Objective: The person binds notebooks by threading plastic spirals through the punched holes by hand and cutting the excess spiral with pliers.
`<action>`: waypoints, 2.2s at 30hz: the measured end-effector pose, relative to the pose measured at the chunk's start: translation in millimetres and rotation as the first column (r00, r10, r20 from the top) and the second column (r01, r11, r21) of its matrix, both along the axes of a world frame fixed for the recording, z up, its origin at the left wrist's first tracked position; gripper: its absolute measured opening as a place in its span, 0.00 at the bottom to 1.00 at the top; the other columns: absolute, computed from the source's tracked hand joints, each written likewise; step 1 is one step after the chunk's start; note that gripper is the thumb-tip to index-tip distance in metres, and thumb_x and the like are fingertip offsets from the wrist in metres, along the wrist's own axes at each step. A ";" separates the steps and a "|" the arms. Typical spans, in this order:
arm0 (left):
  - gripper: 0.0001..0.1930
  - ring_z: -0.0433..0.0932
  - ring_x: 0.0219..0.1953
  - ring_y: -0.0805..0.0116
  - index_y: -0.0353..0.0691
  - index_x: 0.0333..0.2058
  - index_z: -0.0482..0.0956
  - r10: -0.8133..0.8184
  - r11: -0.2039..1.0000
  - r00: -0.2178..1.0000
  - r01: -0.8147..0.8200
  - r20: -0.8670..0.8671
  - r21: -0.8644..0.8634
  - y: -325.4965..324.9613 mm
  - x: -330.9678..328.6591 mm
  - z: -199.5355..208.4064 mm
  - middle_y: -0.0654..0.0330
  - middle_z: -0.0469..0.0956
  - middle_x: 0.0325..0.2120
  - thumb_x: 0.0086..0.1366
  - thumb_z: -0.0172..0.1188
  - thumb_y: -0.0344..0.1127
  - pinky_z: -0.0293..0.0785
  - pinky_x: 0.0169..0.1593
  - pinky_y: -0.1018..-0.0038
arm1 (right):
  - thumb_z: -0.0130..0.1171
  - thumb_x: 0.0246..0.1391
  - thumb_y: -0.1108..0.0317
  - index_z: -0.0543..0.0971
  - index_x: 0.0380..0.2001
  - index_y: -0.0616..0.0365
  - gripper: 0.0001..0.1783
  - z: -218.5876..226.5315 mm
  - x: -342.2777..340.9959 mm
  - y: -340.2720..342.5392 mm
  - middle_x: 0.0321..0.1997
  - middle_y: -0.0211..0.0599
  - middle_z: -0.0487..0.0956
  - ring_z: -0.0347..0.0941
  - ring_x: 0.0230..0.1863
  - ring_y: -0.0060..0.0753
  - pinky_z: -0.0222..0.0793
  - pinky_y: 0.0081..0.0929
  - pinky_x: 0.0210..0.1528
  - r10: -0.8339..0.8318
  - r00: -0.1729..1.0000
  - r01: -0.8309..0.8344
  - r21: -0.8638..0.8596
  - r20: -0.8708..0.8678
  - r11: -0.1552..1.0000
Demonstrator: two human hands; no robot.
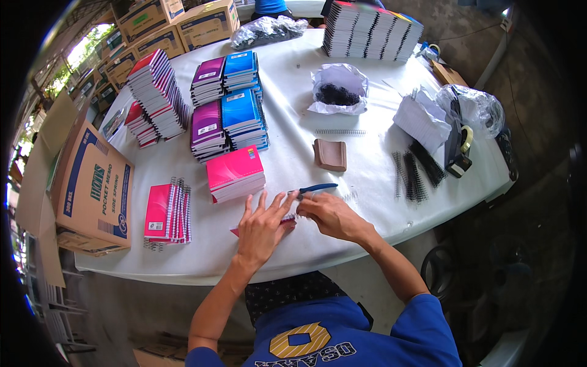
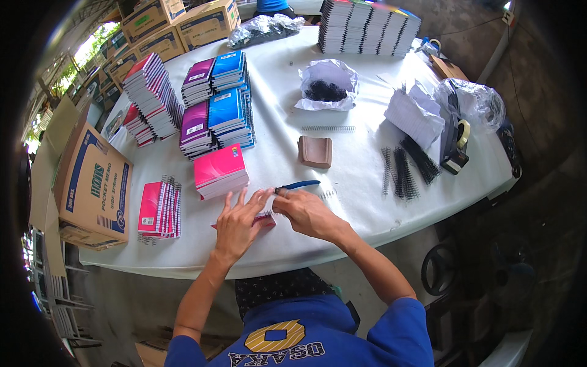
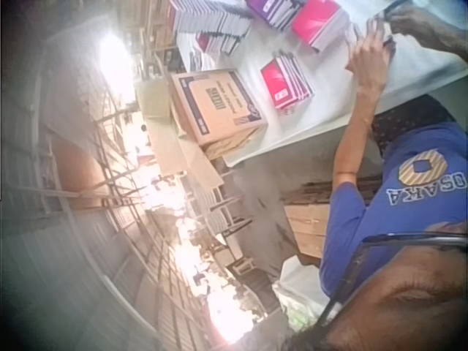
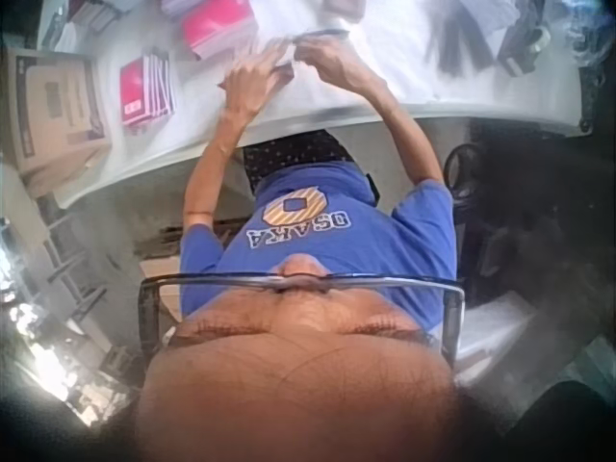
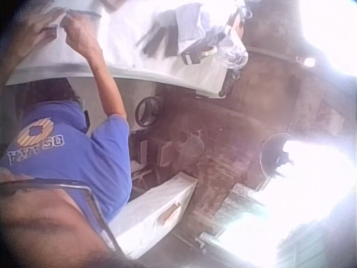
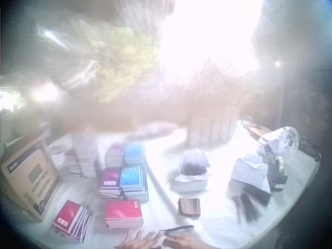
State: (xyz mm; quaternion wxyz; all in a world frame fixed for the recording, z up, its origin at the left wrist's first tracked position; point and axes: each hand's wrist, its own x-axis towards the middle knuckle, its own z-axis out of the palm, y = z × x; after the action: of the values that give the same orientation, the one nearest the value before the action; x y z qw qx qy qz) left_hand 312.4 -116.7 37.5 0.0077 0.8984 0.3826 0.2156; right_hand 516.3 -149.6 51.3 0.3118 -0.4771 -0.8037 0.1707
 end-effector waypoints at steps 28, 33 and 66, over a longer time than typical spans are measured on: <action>0.48 0.78 0.51 0.54 0.49 0.68 0.59 -0.025 0.998 0.997 0.021 -0.075 -0.053 5.3 -32.0 2.1 0.62 0.80 0.50 0.50 0.68 0.54 0.69 0.59 0.53 | 0.56 0.56 0.42 0.78 0.56 0.53 0.32 12.4 38.8 67.5 0.51 0.44 0.80 0.75 0.51 0.39 0.67 0.35 0.55 0.472 0.859 -0.493 -0.569 -0.199 0.658; 0.47 0.76 0.54 0.52 0.51 0.67 0.61 -0.008 1.000 0.998 0.008 -0.068 -0.009 7.3 -35.9 -0.8 0.66 0.78 0.53 0.49 0.69 0.53 0.67 0.59 0.47 | 0.57 0.53 0.41 0.78 0.57 0.52 0.34 15.8 33.0 68.1 0.52 0.42 0.80 0.75 0.51 0.38 0.68 0.34 0.54 0.485 0.825 -0.556 -0.569 -0.290 0.606; 0.56 0.70 0.45 0.85 0.47 0.72 0.44 0.299 0.736 0.504 0.419 0.810 -0.532 13.9 -56.7 -61.3 0.54 0.71 0.61 0.50 0.74 0.35 0.73 0.49 0.80 | 0.60 0.51 0.39 0.81 0.53 0.54 0.35 13.6 -17.1 89.9 0.49 0.45 0.81 0.75 0.50 0.40 0.67 0.34 0.55 0.376 0.877 -0.479 -0.589 -0.299 0.651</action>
State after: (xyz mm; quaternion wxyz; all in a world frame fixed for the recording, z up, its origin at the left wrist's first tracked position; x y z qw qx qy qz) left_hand 255.7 -102.8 -23.9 0.5289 0.6128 0.3416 0.4776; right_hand 499.2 -59.7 64.9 0.1380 -0.3369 -0.7581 0.5411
